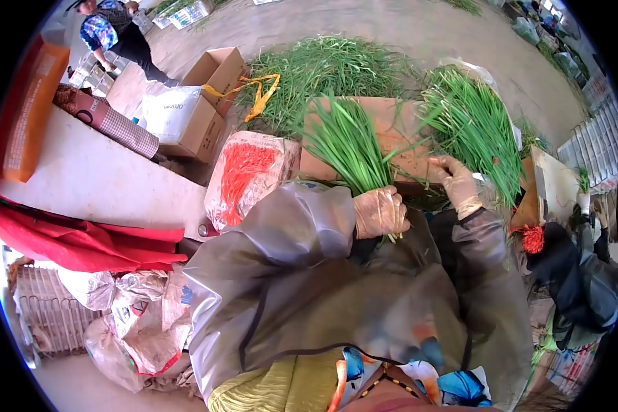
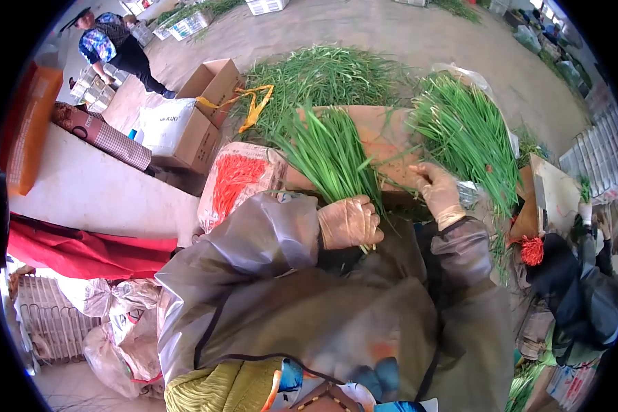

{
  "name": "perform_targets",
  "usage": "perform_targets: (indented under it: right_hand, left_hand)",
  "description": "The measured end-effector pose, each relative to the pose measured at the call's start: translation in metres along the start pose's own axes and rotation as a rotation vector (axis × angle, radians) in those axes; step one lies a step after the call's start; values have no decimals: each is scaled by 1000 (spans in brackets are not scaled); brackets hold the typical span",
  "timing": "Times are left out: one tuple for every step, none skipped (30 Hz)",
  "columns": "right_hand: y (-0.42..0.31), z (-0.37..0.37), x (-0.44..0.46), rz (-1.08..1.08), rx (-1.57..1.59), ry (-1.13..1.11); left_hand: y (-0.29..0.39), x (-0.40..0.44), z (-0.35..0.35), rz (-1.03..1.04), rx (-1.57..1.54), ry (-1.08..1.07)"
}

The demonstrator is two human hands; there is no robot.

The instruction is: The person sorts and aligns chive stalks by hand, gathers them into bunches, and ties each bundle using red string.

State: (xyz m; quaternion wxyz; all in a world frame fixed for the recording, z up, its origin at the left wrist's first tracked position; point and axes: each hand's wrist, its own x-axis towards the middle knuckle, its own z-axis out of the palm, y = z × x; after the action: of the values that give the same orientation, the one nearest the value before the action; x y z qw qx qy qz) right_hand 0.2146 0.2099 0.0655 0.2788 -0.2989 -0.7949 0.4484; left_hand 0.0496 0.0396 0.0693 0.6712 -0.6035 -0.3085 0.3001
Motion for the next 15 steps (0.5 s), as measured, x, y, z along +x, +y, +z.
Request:
perform_targets:
  right_hand:
    - [-10, 6, 2, -78, -3, -7]
    - [-21, 9, 5, -84, -8, -11]
    - [-35, 11, 7, -53, 196, -16]
    - [-48, 12, 7, -12, 400, -19]
    - [-64, 9, 11, -95, 79, -1]
    - [-78, 10, 15, -84, 74, 6]
    - [-92, 14, 19, -101, 192, -31]
    - [-101, 20, 24, -122, 311, -66]
    - [-104, 30, 31, -131, 235, -102]
    - [-103, 40, 39, -140, 161, -139]
    - [-99, 52, 49, -76, 70, -179]
    - [-96, 60, 55, 52, -222, -213]
    - [-92, 64, 59, -14, -285, -222]
    - [-89, 67, 62, -81, -349, -235]
    - [-85, 67, 62, -35, -298, -169]
  left_hand:
    - [17, 2, -5, 73, 498, -15]
    - [20, 0, -6, 57, 699, -6]
    - [23, -1, -7, 28, 802, 31]
    - [22, -2, -10, 0, 883, 59]
    - [15, -4, -10, -31, 972, 65]
    - [8, -6, -12, -71, 1103, 65]
    - [0, -8, -12, -57, 1454, -48]
    - [-8, -11, -9, 134, 1999, -260]
    - [-16, -13, -7, 466, 2175, -464]
    - [-24, -12, -7, 775, 2099, -675]
    - [-32, -9, -6, 888, 1952, -787]
    - [-37, -4, -8, 956, 1863, -863]
    - [-40, -1, -9, 968, 1803, -883]
    - [-40, 3, -11, 953, 1759, -875]
    - [-38, 4, -13, 885, 1729, -832]
